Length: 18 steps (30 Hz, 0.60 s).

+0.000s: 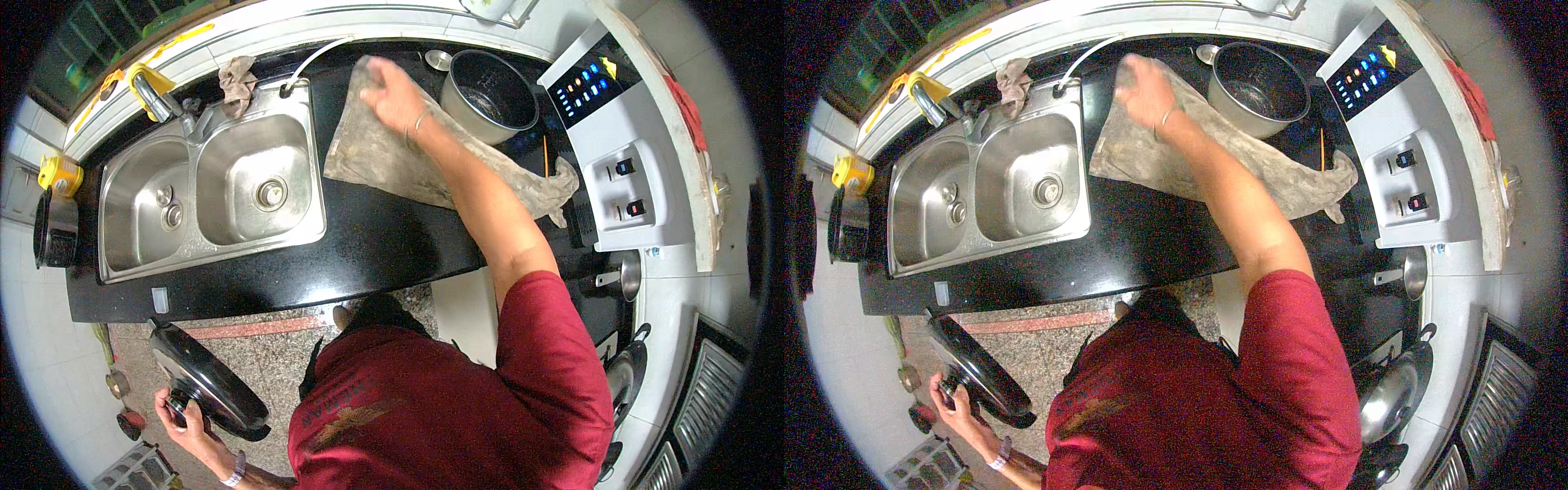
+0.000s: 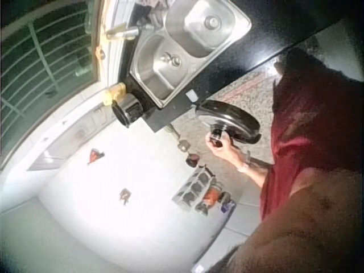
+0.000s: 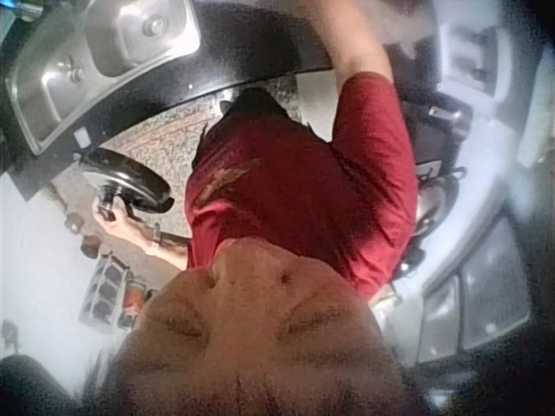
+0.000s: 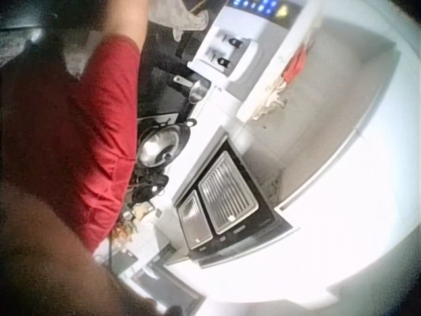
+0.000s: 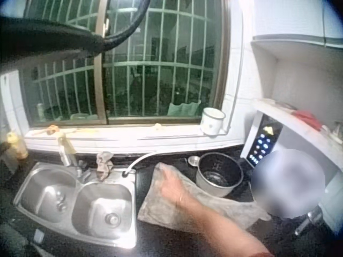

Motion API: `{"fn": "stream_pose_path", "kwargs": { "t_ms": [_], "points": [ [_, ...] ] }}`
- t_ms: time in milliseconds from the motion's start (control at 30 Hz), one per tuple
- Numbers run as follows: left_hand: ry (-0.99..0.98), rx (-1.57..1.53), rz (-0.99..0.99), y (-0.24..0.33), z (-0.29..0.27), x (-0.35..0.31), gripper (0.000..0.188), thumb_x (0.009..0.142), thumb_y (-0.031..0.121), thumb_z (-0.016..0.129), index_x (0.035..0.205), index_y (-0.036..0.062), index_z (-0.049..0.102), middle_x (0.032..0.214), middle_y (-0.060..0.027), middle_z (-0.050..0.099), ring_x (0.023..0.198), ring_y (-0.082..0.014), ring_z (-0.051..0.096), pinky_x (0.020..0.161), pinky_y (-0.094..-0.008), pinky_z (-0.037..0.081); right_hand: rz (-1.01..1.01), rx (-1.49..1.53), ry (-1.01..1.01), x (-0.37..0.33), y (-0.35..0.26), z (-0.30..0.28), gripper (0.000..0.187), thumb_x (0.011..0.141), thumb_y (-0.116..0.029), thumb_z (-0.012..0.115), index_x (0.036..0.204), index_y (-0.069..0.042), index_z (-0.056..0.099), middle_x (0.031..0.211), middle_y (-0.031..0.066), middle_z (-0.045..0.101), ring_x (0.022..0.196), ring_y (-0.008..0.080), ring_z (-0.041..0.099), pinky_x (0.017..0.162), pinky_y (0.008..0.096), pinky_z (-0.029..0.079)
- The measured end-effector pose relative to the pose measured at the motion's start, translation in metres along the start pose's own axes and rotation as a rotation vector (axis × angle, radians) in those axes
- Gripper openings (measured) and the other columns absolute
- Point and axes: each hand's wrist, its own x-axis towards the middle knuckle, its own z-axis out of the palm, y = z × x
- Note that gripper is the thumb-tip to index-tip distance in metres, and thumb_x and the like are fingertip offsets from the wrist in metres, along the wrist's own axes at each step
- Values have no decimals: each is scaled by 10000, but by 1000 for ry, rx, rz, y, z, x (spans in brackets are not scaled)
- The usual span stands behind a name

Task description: The person washes a cloth in a sink and wipes a countertop. They then pick up a plastic component and a pressure cooker, attaching the component to the side of the cooker.

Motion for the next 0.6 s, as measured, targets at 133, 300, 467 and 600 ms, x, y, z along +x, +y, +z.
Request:
{"fn": "stream_pose_path", "kwargs": {
  "t_ms": [133,300,467,600],
  "points": [
    [-65,8,-70,5,4,2,469,801,65,674,1256,61,561,1044,-7,570,844,-87,533,726,-200,441,-11,-252,-434,-116,22,5,423,885,-234,667,1261,-51,606,1165,194,634,1166,370,586,1001,500,477],
    [-112,-59,-24,3,20,4,480,796,52,689,1259,70,563,1061,-17,582,891,-111,547,808,-233,463,-66,-530,-382,-179,17,17,216,876,-185,627,1063,-78,632,983,129,625,1055,330,620,927,486,514],
    [-172,-19,84,-14,24,22,452,832,45,673,1273,87,581,1103,-3,599,867,-91,553,709,-209,444,-68,-302,-475,-206,-10,29,176,780,-134,646,936,-52,648,973,120,637,1008,305,624,872,413,536],
    [-306,13,62,-20,26,37,438,843,26,647,1272,86,580,1095,-6,597,858,-87,551,699,-208,443,-191,193,-415,-238,-23,18,269,878,-126,601,1125,-28,643,1070,166,657,1068,353,599,916,447,502]
  ]
}}
